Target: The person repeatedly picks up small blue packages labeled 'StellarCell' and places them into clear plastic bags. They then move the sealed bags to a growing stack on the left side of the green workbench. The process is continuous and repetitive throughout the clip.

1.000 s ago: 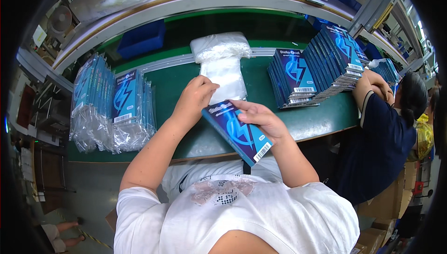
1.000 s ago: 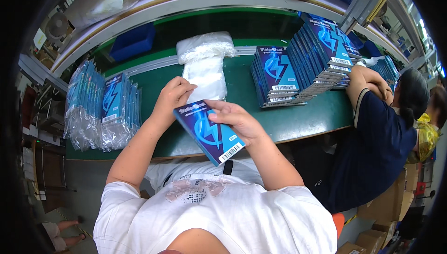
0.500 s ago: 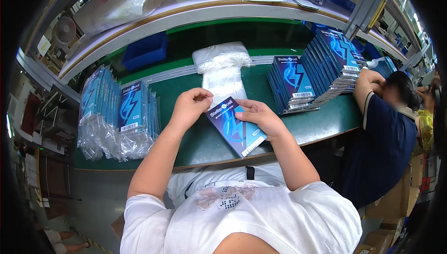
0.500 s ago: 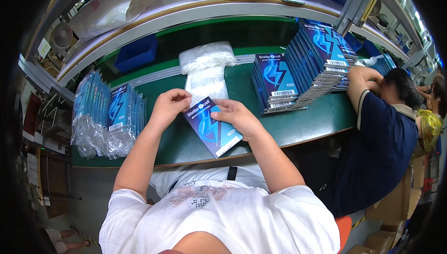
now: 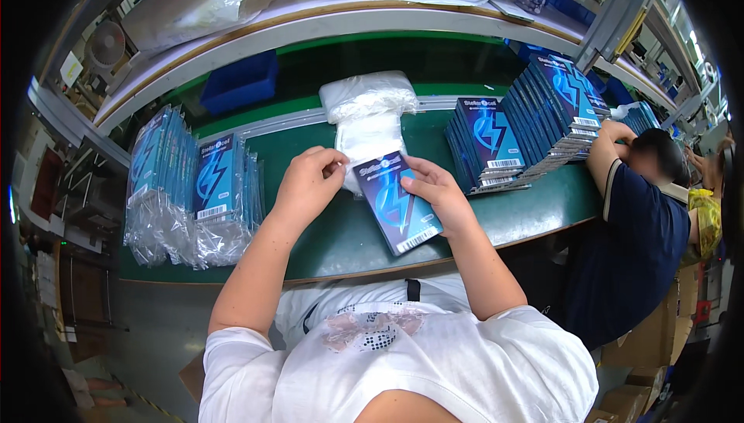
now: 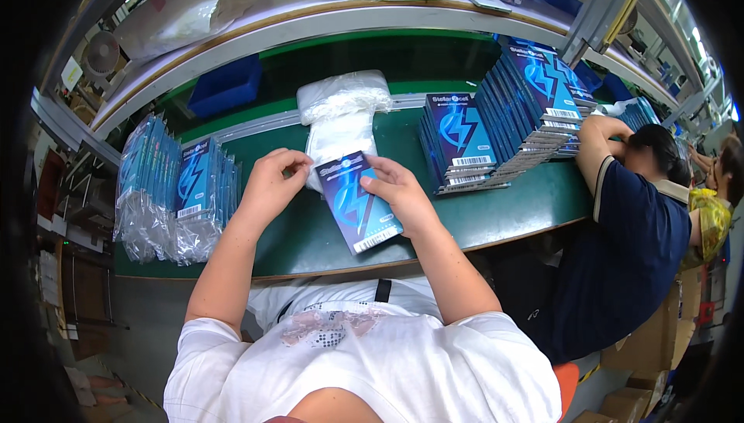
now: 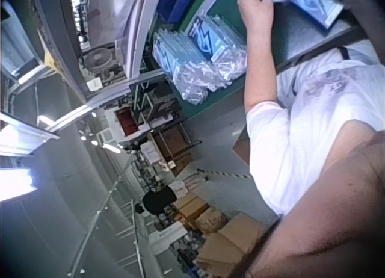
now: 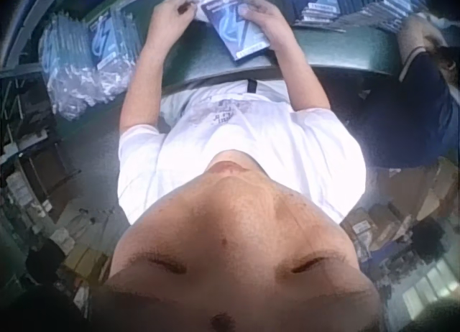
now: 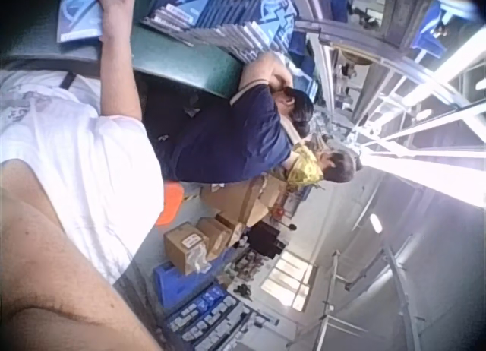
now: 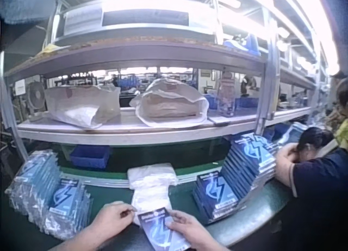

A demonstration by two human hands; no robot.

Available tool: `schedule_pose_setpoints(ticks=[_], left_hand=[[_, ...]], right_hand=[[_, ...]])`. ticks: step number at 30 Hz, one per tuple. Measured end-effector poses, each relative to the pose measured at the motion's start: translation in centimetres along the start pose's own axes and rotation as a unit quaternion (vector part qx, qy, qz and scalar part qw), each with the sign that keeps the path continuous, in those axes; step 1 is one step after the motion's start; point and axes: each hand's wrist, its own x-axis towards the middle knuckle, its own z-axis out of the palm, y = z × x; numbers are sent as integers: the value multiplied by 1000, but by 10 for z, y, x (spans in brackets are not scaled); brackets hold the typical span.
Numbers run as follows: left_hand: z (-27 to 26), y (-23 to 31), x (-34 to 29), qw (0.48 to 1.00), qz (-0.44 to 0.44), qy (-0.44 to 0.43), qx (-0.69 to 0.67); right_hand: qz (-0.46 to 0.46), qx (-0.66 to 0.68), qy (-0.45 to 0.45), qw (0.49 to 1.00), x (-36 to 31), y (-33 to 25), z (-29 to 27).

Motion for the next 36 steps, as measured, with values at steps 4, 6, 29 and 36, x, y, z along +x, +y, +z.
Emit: schedule_pose_setpoints(ticks=[4, 6, 29, 36], left_hand=[[3, -1, 4, 1000, -13, -17, -22], [3, -3, 5, 997, -4, -47, -54], [4, 9, -11, 996, 32, -41, 73], [13, 7, -36, 979, -21, -37, -200]], right_hand=[[112, 90, -122, 982, -1, 2, 1], [150, 149, -158, 964, 5, 9, 5], [-10, -29, 78, 996, 2, 29, 8], [-66, -1, 178, 982, -15, 29, 31]])
